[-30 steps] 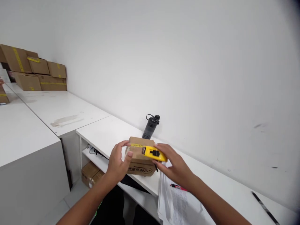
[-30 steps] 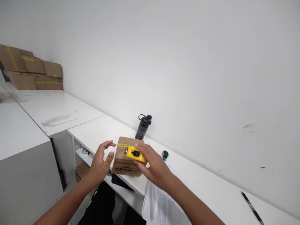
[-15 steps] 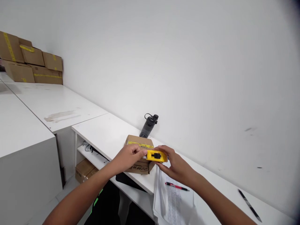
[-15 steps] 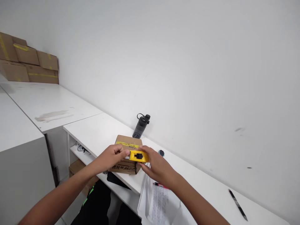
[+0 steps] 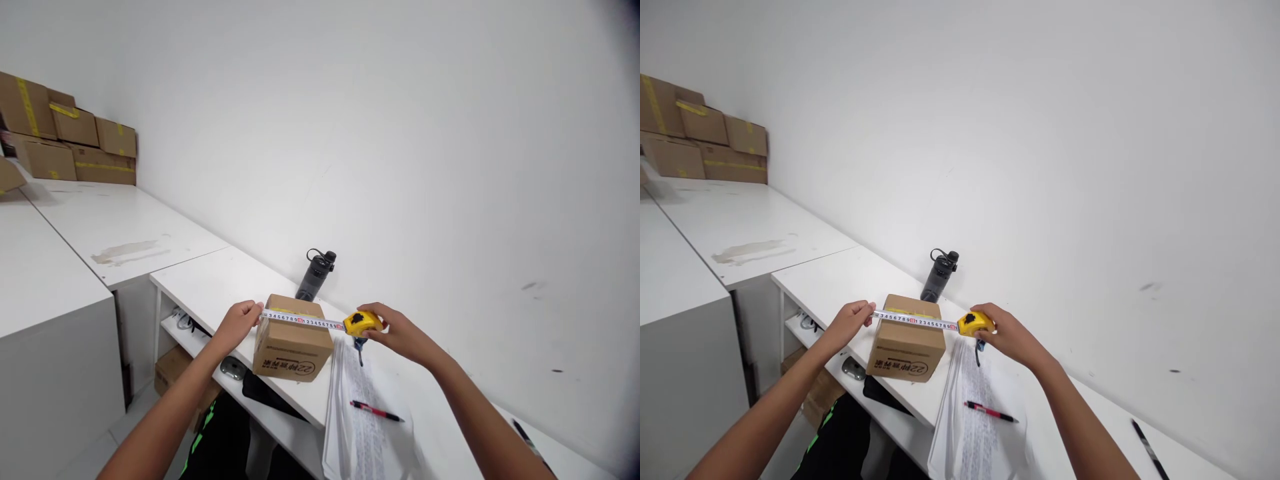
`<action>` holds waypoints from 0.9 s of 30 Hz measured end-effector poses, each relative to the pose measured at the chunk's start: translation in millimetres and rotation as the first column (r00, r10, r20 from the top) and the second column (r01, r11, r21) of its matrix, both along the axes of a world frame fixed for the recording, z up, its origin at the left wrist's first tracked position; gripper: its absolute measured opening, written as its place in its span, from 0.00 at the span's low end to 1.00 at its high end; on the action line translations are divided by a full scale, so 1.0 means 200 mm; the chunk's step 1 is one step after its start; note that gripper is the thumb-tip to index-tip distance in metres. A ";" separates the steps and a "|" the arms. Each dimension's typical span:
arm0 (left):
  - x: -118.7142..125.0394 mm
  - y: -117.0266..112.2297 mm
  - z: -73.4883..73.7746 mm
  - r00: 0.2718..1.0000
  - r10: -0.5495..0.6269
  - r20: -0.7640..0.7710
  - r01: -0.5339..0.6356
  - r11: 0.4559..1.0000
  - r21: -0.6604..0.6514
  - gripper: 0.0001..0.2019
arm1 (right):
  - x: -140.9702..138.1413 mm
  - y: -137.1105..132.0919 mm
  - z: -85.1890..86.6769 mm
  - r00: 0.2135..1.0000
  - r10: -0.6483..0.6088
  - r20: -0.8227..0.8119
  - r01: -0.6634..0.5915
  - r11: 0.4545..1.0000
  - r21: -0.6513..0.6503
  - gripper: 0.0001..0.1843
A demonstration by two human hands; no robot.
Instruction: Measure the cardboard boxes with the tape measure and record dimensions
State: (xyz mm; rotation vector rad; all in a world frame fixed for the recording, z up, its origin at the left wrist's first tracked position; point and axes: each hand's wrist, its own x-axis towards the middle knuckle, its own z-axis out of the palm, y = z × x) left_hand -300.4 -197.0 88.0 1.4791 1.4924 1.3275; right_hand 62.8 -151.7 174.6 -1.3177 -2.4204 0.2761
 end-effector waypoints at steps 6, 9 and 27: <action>0.11 0.08 -0.09 0.995 0.089 -0.043 -0.091 0.995 -0.042 0.18 | -0.16 0.06 -0.08 0.997 0.071 -0.022 -0.071 0.997 -0.041 0.22; 0.14 0.10 -0.09 0.993 0.118 0.028 -0.115 0.989 -0.095 0.28 | -0.20 0.04 -0.08 0.998 0.064 0.001 -0.064 0.998 0.001 0.22; 0.11 0.15 -0.10 0.985 0.096 0.142 -0.075 0.986 -0.146 0.31 | -0.21 0.02 -0.19 0.988 0.019 0.156 -0.044 0.986 0.162 0.40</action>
